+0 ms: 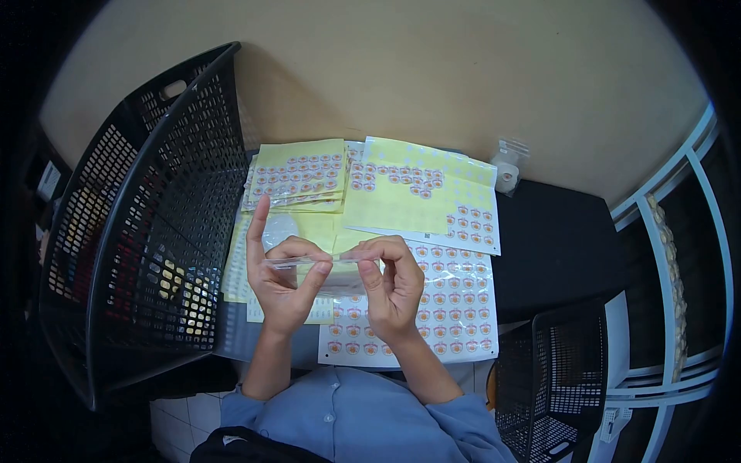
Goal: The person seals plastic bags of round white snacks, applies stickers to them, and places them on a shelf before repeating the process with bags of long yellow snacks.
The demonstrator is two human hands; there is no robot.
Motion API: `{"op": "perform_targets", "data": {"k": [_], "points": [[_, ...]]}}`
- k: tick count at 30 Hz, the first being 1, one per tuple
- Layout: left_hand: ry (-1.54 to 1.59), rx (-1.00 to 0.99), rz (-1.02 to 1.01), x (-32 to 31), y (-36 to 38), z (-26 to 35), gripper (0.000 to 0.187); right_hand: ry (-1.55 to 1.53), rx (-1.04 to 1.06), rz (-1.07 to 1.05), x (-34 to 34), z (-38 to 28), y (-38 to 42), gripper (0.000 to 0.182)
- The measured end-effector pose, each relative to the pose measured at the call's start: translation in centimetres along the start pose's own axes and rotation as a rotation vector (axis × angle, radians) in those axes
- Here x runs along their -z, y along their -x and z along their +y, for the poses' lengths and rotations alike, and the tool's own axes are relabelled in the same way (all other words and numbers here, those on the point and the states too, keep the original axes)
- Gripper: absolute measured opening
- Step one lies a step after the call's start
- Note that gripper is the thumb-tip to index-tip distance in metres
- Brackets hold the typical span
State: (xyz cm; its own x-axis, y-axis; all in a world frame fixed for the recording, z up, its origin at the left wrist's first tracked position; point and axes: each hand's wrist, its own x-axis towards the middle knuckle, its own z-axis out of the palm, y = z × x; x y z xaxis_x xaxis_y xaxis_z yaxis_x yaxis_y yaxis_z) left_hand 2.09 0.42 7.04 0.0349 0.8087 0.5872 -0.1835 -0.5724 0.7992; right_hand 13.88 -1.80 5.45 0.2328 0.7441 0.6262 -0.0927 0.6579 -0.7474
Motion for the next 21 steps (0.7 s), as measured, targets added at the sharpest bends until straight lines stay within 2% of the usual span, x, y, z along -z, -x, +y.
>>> {"op": "perform_targets", "data": {"k": [2,5,7,12,15,17,18,19,21], "points": [[-0.004,0.007,0.0,0.0,0.0,0.0,0.083,0.028,0.057,0.015,-0.2,0.0,0.0,0.005],[0.001,-0.033,-0.031,0.1,0.1,-0.2,0.083,0.004,0.046,0.043,-0.4,0.1,0.1,0.006],[0.081,-0.033,0.077,0.0,0.1,-0.3,0.082,-0.049,0.021,0.048,-0.2,0.3,-0.1,0.006],[0.07,-0.059,0.051,1.8,0.2,-1.1,0.079,-0.057,0.004,0.041,0.1,0.5,-0.3,0.006],[0.056,-0.05,0.049,1.9,0.1,-0.9,0.077,-0.119,-0.026,0.034,0.5,0.7,-0.7,0.013],[0.065,-0.038,0.066,2.0,0.0,-0.9,0.076,0.373,0.258,0.007,0.8,-0.5,-2.1,0.028],[0.025,-0.053,0.046,2.1,0.1,-1.0,0.076,0.599,0.296,-0.092,1.0,-1.7,-2.6,0.034],[-0.013,-0.066,0.025,2.1,0.1,-1.0,0.075,0.599,0.295,-0.093,0.6,-2.7,-3.0,0.034],[-0.018,-0.077,0.008,2.0,0.1,-0.9,0.075,1.0,0.348,-0.397,0.1,-3.7,-3.7,0.023]]}}
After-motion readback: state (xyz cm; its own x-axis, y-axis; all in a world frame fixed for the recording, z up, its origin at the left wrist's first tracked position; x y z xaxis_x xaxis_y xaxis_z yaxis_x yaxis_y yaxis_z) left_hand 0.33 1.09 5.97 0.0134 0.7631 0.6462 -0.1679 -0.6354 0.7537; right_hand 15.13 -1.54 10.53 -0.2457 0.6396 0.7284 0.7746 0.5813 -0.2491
